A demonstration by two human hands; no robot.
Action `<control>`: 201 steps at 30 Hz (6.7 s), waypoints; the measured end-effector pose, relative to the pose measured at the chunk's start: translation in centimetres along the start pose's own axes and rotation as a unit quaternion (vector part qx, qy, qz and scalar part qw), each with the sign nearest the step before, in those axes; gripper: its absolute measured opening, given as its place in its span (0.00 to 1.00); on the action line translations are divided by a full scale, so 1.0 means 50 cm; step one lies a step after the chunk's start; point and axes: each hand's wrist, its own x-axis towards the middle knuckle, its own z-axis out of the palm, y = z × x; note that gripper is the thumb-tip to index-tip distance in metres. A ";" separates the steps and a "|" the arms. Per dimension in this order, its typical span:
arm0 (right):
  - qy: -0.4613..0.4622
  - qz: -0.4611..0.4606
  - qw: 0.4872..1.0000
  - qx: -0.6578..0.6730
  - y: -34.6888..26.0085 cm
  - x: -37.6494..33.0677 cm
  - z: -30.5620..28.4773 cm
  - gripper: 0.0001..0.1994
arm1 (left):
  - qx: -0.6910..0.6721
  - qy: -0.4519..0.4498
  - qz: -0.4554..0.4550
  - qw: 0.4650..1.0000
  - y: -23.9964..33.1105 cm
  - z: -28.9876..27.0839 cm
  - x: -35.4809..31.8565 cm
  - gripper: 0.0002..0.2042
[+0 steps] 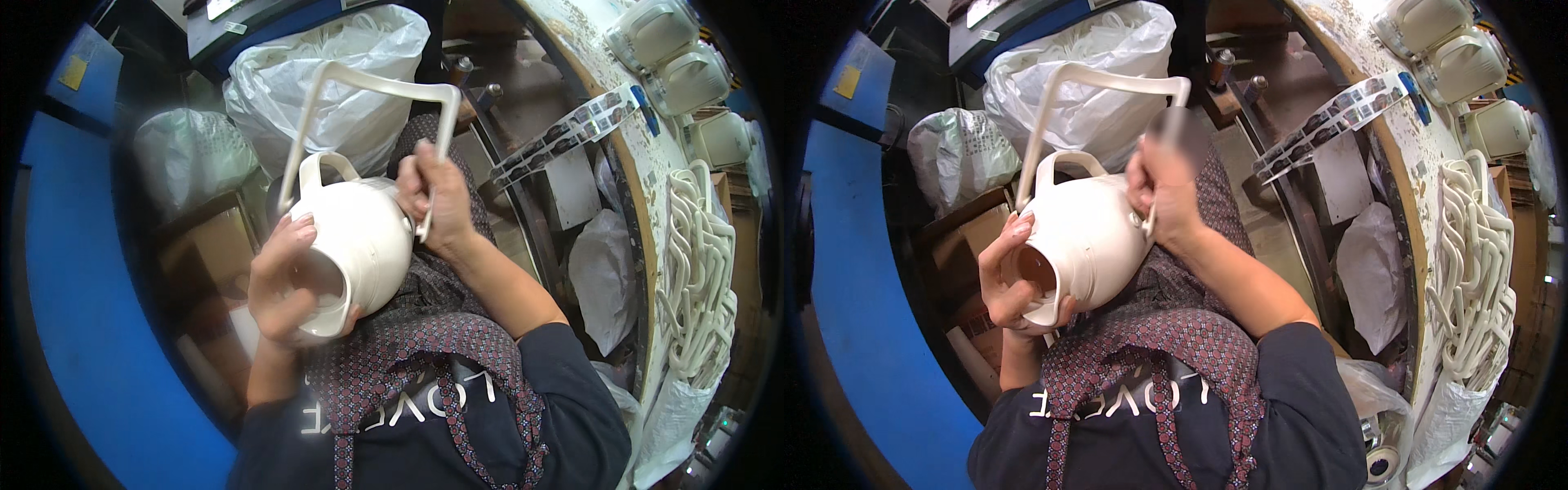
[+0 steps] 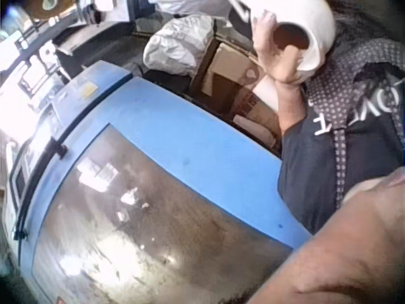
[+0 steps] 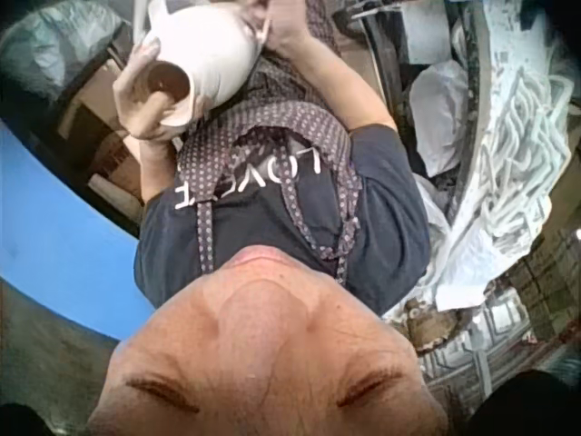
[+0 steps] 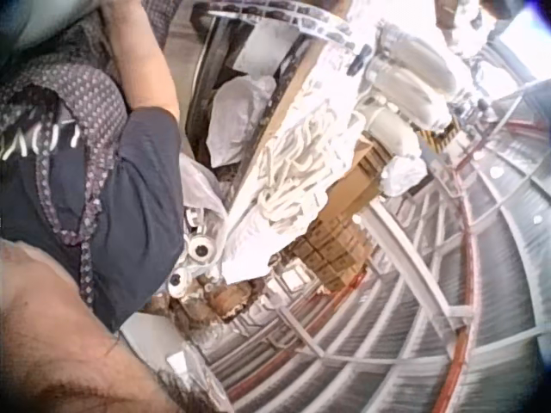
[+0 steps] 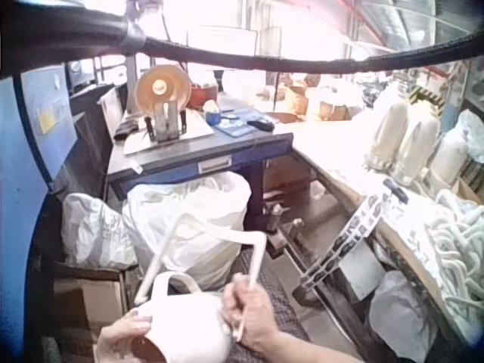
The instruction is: The person assembles electric kettles by attaching stickers to the base, inserting interior components, and fitting the heating element base onto the main kettle body by hand.
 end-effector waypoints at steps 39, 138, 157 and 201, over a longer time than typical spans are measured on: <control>-0.312 -0.246 0.681 -0.614 -0.112 -0.077 0.087 0.26 | -0.469 0.252 -0.466 0.707 -0.143 0.143 -0.023 0.14; -0.029 -0.013 0.806 -0.591 -0.109 0.044 -0.094 0.07 | 0.499 -0.122 -0.466 0.720 -0.235 -0.293 -0.530 0.30; -0.229 -0.427 0.447 -0.752 0.007 -0.064 -0.079 0.19 | 0.163 -0.094 -0.228 0.955 -0.068 0.109 -0.134 0.38; -0.026 -0.405 0.620 -0.672 0.045 -0.121 -0.093 0.12 | 0.225 -0.084 -0.185 0.953 -0.004 0.114 -0.078 0.13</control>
